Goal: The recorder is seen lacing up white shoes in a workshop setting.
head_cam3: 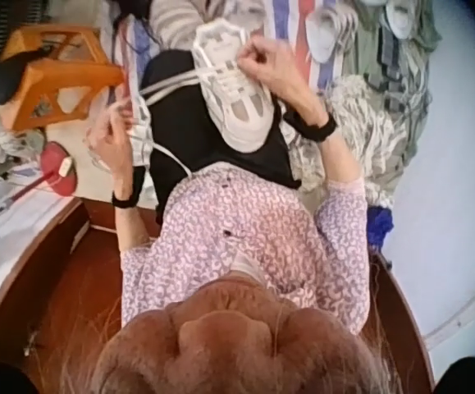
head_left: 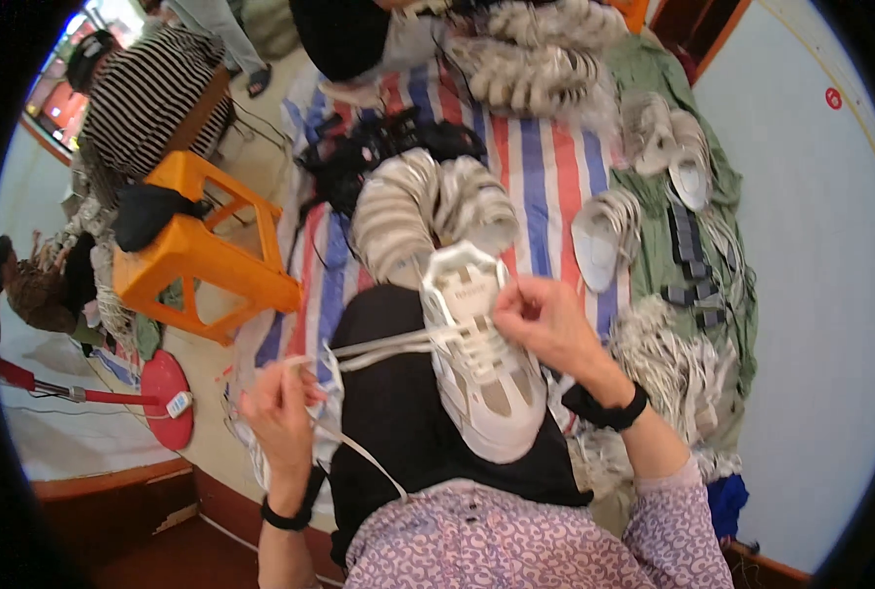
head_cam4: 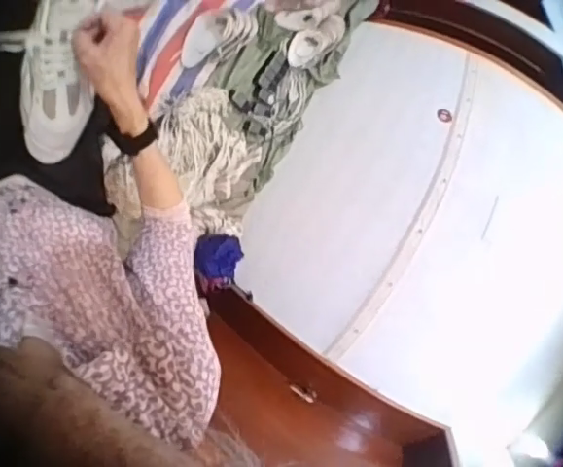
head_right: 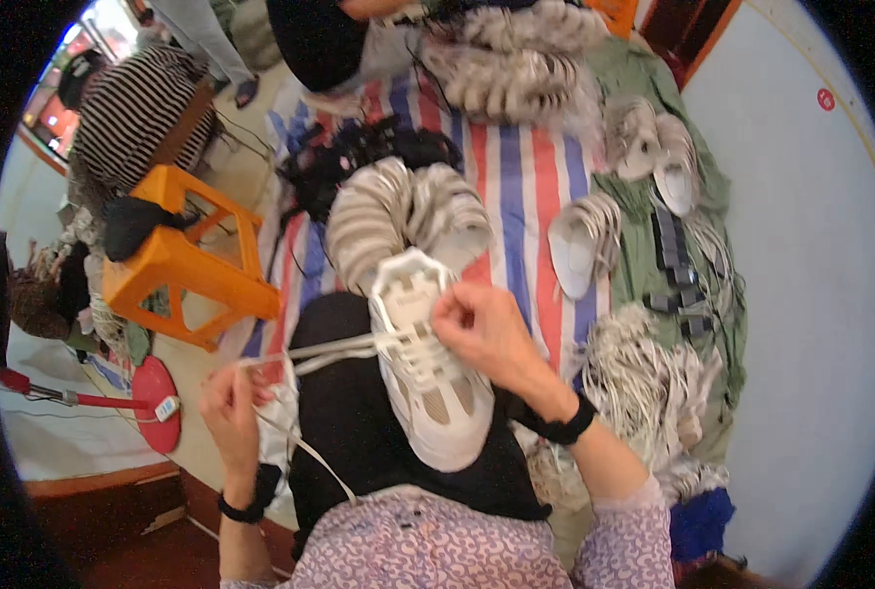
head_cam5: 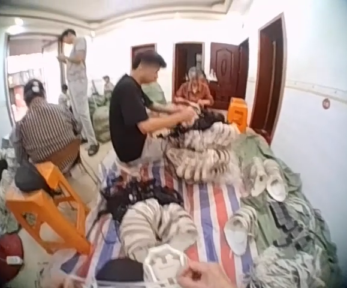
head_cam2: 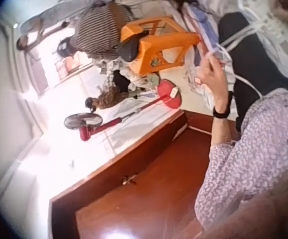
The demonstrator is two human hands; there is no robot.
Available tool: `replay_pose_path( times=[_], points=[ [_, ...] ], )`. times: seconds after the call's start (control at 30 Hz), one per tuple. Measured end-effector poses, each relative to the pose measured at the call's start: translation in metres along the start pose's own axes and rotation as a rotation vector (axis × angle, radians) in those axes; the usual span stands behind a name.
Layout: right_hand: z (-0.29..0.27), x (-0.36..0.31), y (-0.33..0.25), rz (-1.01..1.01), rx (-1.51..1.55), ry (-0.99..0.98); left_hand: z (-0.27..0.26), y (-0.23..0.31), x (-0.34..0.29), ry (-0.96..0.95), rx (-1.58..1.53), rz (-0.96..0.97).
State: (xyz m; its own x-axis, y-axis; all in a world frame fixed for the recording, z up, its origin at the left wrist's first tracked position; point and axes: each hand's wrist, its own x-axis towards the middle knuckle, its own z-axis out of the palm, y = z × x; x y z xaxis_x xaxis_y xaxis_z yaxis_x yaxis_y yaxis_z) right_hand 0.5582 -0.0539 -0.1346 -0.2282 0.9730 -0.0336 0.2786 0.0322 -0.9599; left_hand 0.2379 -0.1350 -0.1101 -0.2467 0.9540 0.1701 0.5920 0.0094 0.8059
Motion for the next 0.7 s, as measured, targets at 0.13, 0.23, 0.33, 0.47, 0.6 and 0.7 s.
replay_pose_path(
  times=[0.13,0.23,0.33,0.47,0.6,0.7],
  points=[
    [0.017,-0.006,-0.012,-0.093,-0.338,0.097,0.000,-0.002,-0.019,0.194,0.083,0.153],
    [0.018,-0.017,-0.016,-0.334,-0.556,0.187,-0.008,0.006,-0.021,0.187,0.102,0.256],
    [0.027,-0.021,-0.027,-0.431,-0.470,0.034,-0.035,0.026,-0.039,0.227,0.099,0.238],
    [0.033,-0.024,-0.009,-0.585,-0.439,-0.148,-0.037,0.071,-0.057,0.156,-0.005,0.440],
    [0.029,-0.028,-0.010,-0.561,-0.416,-0.119,-0.031,0.097,-0.033,0.019,-0.126,0.343],
    [0.013,-0.046,-0.025,-0.345,-0.327,-0.207,-0.016,0.074,-0.012,-0.122,-0.195,0.360]
  ],
)
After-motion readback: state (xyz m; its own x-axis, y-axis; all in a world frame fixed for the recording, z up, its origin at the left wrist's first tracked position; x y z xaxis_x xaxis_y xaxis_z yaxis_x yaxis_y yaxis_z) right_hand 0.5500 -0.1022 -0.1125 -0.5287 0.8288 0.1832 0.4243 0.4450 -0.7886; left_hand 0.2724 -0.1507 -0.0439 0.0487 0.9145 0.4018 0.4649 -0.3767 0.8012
